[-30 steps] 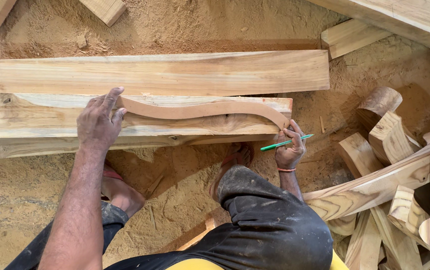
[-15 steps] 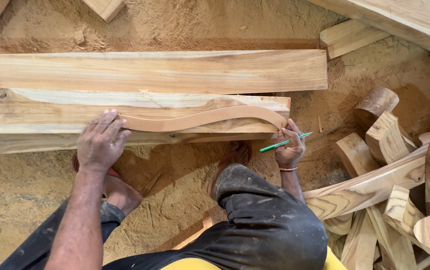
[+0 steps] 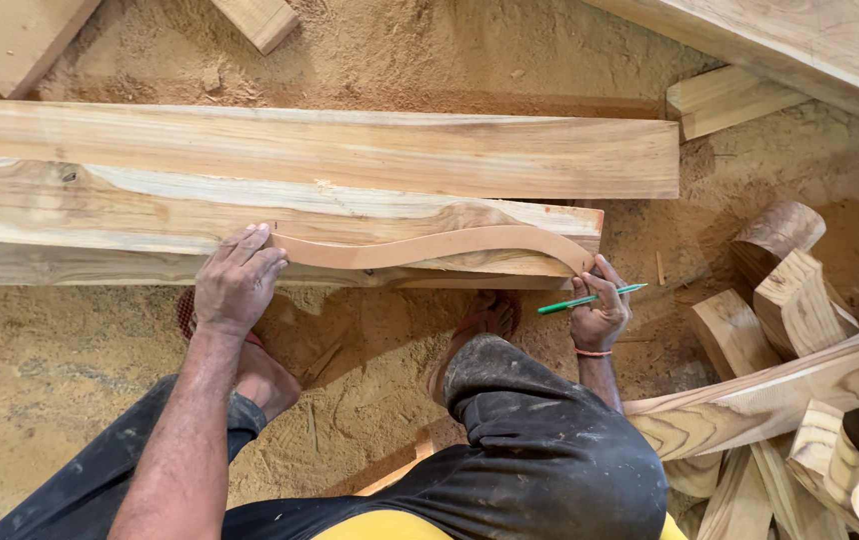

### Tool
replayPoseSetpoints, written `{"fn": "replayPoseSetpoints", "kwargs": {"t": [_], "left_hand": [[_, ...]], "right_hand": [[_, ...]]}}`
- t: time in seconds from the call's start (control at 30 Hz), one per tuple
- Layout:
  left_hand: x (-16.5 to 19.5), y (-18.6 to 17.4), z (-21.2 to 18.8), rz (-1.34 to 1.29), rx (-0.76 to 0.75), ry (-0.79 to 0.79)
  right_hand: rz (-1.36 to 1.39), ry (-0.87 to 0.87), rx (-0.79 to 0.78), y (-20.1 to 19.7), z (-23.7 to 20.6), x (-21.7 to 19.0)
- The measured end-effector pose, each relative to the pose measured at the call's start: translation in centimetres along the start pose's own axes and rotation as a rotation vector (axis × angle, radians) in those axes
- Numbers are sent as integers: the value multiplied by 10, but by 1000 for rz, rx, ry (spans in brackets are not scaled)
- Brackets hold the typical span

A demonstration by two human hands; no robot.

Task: The person sits on the ground of a woodworking workshop and holds a thin curved wooden template against a rectangular wood plank. They use a green marker to trace along the template's edge, repositioning and flipping the template to trace the curved pattern onto the plank.

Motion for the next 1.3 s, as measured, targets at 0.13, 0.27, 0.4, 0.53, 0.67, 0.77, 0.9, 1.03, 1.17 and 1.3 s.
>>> {"fn": "replayPoseSetpoints", "kwargs": {"t": [0.13, 0.27, 0.4, 0.53, 0.67, 0.77, 0.9, 1.03, 1.17, 1.3], "left_hand": [[2, -6, 2, -31, -3, -16], [8, -10, 5, -58, 13, -42], [9, -10, 6, -62, 17, -57], [6, -6, 6, -56, 8, -62], [4, -2, 3, -38, 22, -48], [3, 0, 0, -27, 13, -49], [2, 2, -2, -32, 17, -37], [-1, 8, -1, -32, 51, -6], [-1, 15, -2, 9, 88, -1], [2, 13, -2, -5, 94, 1]], "right_hand": [[40, 14, 5, 1, -1, 3], [54, 18, 9, 2, -1, 4], [42, 26, 8, 3, -2, 5], [54, 33, 14, 5, -3, 6], [54, 30, 17, 5, -3, 4], [38, 28, 25, 4, -4, 4], [36, 42, 33, 4, -7, 5], [70, 30, 48, 7, -7, 8], [94, 32, 60, 12, -4, 8], [53, 5, 48, 10, -3, 7]]}}
Point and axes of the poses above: each hand's wrist, its own z-axis towards the middle knuckle, its own y-axis out of the palm, x = y × z, the point moved 1 cm from there along z, towards the middle knuckle, and after that the axes turned 6 degrees about -x, right-handed, at the moved point
